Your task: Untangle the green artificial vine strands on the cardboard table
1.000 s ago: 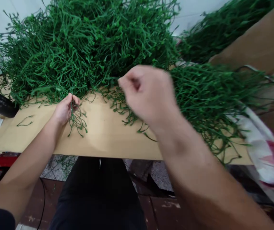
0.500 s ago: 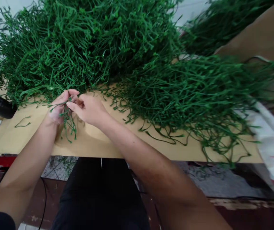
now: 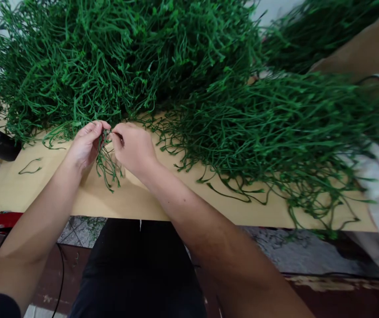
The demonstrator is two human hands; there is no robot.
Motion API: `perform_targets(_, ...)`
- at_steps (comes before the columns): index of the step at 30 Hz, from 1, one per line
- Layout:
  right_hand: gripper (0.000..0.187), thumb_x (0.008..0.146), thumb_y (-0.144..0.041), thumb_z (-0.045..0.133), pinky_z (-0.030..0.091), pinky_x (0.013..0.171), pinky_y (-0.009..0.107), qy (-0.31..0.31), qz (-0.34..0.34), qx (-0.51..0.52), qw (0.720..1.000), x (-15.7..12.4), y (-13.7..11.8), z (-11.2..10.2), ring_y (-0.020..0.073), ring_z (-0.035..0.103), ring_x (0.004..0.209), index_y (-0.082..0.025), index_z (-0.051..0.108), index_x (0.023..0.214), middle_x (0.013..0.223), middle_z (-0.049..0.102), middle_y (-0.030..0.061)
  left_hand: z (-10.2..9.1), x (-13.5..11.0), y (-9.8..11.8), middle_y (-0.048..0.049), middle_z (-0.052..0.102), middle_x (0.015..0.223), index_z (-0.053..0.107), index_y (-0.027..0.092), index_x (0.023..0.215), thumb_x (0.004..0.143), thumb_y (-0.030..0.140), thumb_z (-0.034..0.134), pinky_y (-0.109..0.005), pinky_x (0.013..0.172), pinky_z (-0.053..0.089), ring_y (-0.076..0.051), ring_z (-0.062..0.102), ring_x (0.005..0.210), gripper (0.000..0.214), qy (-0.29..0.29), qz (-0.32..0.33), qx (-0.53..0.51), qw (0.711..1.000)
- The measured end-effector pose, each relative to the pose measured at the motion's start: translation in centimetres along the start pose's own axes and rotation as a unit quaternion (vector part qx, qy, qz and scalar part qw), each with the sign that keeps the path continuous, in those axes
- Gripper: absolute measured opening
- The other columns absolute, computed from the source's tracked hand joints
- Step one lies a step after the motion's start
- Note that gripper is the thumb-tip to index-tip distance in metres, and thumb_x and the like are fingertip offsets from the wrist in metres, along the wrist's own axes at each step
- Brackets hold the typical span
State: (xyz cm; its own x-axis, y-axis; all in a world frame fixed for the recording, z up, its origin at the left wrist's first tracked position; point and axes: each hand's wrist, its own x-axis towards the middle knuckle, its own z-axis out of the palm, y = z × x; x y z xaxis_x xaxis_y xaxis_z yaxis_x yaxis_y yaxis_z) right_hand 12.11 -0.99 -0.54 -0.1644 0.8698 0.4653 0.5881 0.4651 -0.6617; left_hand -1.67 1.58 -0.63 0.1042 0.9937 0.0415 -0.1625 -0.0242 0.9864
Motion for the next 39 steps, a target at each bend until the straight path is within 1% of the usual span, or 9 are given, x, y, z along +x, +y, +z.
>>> perform_targets(6, 0.022, 0.085, -0.024, 0.043, 0.035, 0.065, 0.030, 0.024, -0.056, -0.124, 0.990, -0.4, -0.3, -0.7, 0.0157, 0.048, 0.070, -0.016, 0.063, 0.078, 0.080, 0.057, 0.0072, -0.2, 0.3, -0.8, 0.0021, 0.057, 0.071, 0.063, 0.014, 0.072, 0.081, 0.024, 0.060, -0.018, 0.064, 0.042, -0.004, 0.050, 0.059, 0.013, -0.021, 0.034, 0.020, 0.999)
perform_targets(12, 0.017, 0.083, -0.019, 0.045, 0.037, 0.069, 0.030, 0.005, -0.043, -0.020, 0.999, 0.1, 0.4, -0.4, 0.0151, 0.047, 0.075, -0.017, 0.053, 0.068, 0.079, 0.051, 0.0054, -0.1, 0.5, -1.0, 0.0025, 0.053, 0.065, 0.060, 0.013, 0.067, 0.081, 0.022, 0.058, -0.017, 0.058, 0.038, -0.004, 0.046, 0.056, 0.016, -0.005, 0.044, 0.044, 0.998)
perform_targets(18, 0.020, 0.080, -0.015, 0.047, 0.040, 0.081, 0.032, 0.006, -0.095, 0.084, 0.992, 0.1, -0.1, -0.4, 0.0154, 0.051, 0.088, -0.018, 0.043, 0.061, 0.088, 0.056, 0.0054, 0.1, 0.6, -1.3, 0.0043, 0.046, 0.056, 0.052, 0.015, 0.064, 0.082, 0.015, 0.052, -0.017, 0.051, 0.034, -0.004, 0.042, 0.048, 0.019, -0.005, 0.021, 0.028, 0.999)
perform_targets(25, 0.018, 0.083, -0.015, 0.043, 0.040, 0.076, 0.030, -0.100, -0.081, 0.118, 0.985, 0.1, -0.4, -0.9, 0.0143, 0.054, 0.079, -0.018, 0.054, 0.070, 0.078, 0.061, 0.0030, 0.1, 0.4, -1.5, 0.0050, 0.040, 0.048, 0.048, 0.016, 0.063, 0.083, 0.019, 0.051, -0.018, 0.044, 0.028, -0.005, 0.035, 0.041, 0.021, 0.023, -0.008, 0.033, 0.999)
perform_targets(28, 0.018, 0.081, -0.012, 0.042, 0.039, 0.074, 0.029, -0.100, -0.076, 0.106, 0.986, -0.1, -0.4, -0.8, 0.0140, 0.053, 0.077, -0.018, 0.053, 0.067, 0.073, 0.059, 0.0025, 0.5, 0.2, -1.4, 0.0055, 0.036, 0.043, 0.046, 0.017, 0.061, 0.085, 0.018, 0.047, -0.020, 0.040, 0.022, -0.005, 0.031, 0.036, 0.024, 0.021, -0.032, 0.043, 0.998)
perform_targets(31, 0.020, 0.082, -0.012, 0.041, 0.038, 0.072, 0.028, -0.114, -0.103, 0.112, 0.982, -1.5, -2.0, -0.9, 0.0130, 0.050, 0.071, -0.018, 0.048, 0.064, 0.068, 0.055, 0.0021, 0.4, 0.4, -0.8, 0.0056, 0.037, 0.044, 0.043, 0.017, 0.061, 0.088, 0.013, 0.041, -0.020, 0.041, 0.023, -0.005, 0.033, 0.038, 0.027, 0.097, -0.054, 0.038, 0.993)
perform_targets(35, 0.020, 0.082, -0.014, 0.038, 0.037, 0.070, 0.029, -0.173, -0.255, 0.122, 0.944, -3.7, -5.6, -2.1, 0.0126, 0.045, 0.067, -0.017, 0.045, 0.064, 0.063, 0.051, 0.0025, -0.9, 0.5, 0.7, 0.0062, 0.037, 0.048, 0.038, 0.019, 0.063, 0.092, 0.018, 0.037, -0.020, 0.043, 0.025, -0.004, 0.033, 0.041, 0.029, 0.244, -0.080, -0.003, 0.966)
perform_targets(37, 0.022, 0.084, -0.017, 0.038, 0.037, 0.068, 0.029, -0.167, -0.261, 0.106, 0.945, -3.8, -6.5, -2.9, 0.0125, 0.043, 0.066, -0.018, 0.043, 0.062, 0.061, 0.048, 0.0022, -1.2, 0.2, 1.1, 0.0060, 0.038, 0.049, 0.040, 0.018, 0.064, 0.092, 0.020, 0.038, -0.019, 0.043, 0.027, -0.004, 0.035, 0.042, 0.028, 0.214, -0.086, -0.015, 0.973)
perform_targets(39, 0.024, 0.085, -0.021, 0.039, 0.034, 0.062, 0.027, -0.137, -0.178, 0.104, 0.969, -3.1, -5.8, -3.5, 0.0110, 0.040, 0.061, -0.019, 0.040, 0.062, 0.060, 0.044, 0.0005, -1.0, -0.3, 1.1, 0.0054, 0.042, 0.049, 0.042, 0.017, 0.064, 0.091, 0.019, 0.040, -0.017, 0.044, 0.031, -0.004, 0.041, 0.045, 0.027, 0.154, -0.082, -0.032, 0.984)
